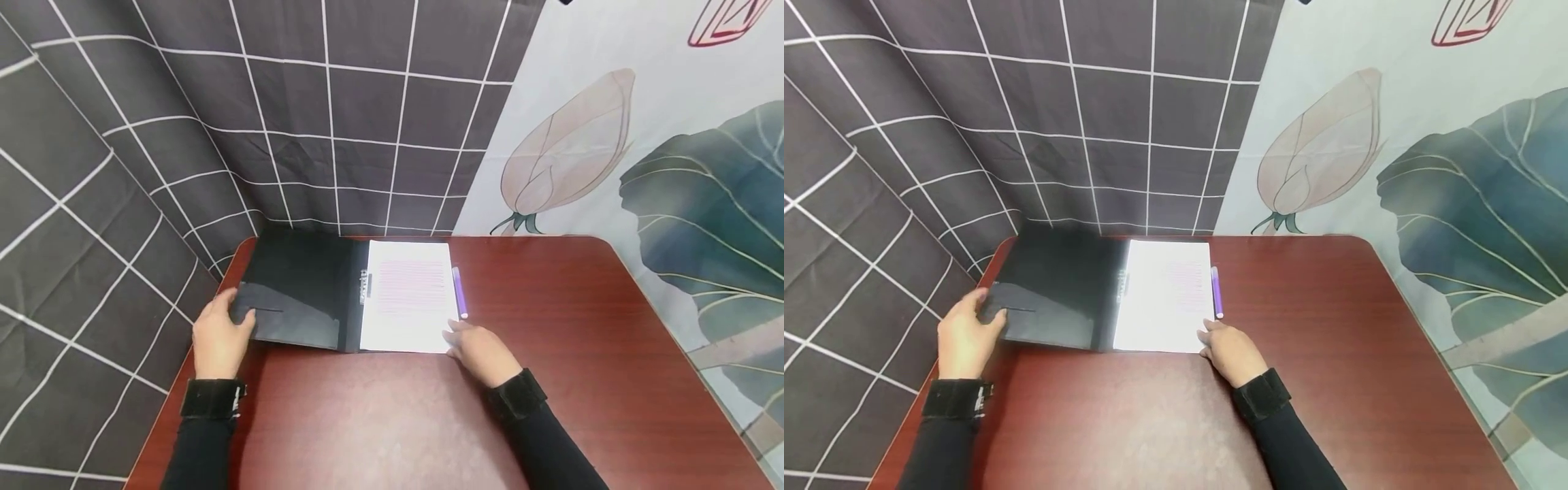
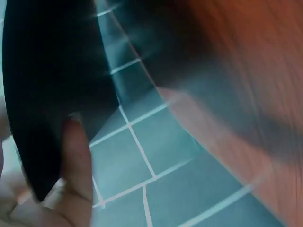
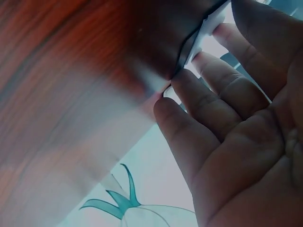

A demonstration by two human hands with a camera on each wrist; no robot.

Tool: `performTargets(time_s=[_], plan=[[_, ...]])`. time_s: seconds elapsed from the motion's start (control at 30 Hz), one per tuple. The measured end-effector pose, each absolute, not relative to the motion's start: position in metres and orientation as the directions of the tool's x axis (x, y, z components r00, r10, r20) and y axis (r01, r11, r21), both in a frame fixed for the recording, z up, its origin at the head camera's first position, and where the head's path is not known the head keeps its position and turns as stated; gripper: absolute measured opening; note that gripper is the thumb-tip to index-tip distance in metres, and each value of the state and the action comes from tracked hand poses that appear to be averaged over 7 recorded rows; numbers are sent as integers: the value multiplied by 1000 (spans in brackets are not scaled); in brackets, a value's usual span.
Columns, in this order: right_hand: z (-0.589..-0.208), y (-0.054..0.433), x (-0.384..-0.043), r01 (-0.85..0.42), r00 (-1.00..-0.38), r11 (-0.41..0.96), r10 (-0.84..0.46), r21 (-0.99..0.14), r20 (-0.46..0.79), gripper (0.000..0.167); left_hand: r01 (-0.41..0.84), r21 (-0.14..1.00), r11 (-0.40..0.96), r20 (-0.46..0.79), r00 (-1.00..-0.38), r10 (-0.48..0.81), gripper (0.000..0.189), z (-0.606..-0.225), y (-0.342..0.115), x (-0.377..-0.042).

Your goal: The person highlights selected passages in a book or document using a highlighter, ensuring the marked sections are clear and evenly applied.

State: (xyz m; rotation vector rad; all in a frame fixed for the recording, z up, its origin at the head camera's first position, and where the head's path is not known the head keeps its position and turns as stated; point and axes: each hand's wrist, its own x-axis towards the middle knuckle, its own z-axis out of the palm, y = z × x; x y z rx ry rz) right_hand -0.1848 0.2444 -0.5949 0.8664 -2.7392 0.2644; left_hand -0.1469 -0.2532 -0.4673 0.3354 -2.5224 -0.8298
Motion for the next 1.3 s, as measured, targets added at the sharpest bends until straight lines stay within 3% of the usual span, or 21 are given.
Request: performTargets(time_s=[0.17,0.33,0.5,0.7,0.9,1.03,1.17,1.3], plan=[[-595,250,-184,-600,-781,795,-559,-87,281,49,-84,411,908,174,-970,-169,53,-475,-260,-150],[-593,257,-184,-582,-799,801,-532,-140,280,48,-43,314,948,24,-998,-53,70,-483,-250,-154],[-572,259,-176,-579,-809,786,-521,-217,271,48,39,291,956,-33,-998,51,73,-494,-232,-159],[-563,265,-174,-572,-812,786,-502,-233,298,47,176,327,928,14,-983,182,67,-502,-201,-170],[-538,257,-164,-521,-853,808,-474,-276,220,45,204,325,923,-23,-974,223,66,-505,-181,-175],[-502,245,-156,-408,-912,832,-391,-377,125,35,208,303,930,-46,-972,232,66,-504,-177,-180],[-486,244,-170,-242,-969,873,-198,-424,146,25,213,297,931,-58,-969,240,66,-501,-175,-186],[-484,245,-197,-66,-993,898,-14,-436,120,31,202,308,930,-74,-969,235,66,-499,-172,-189]])
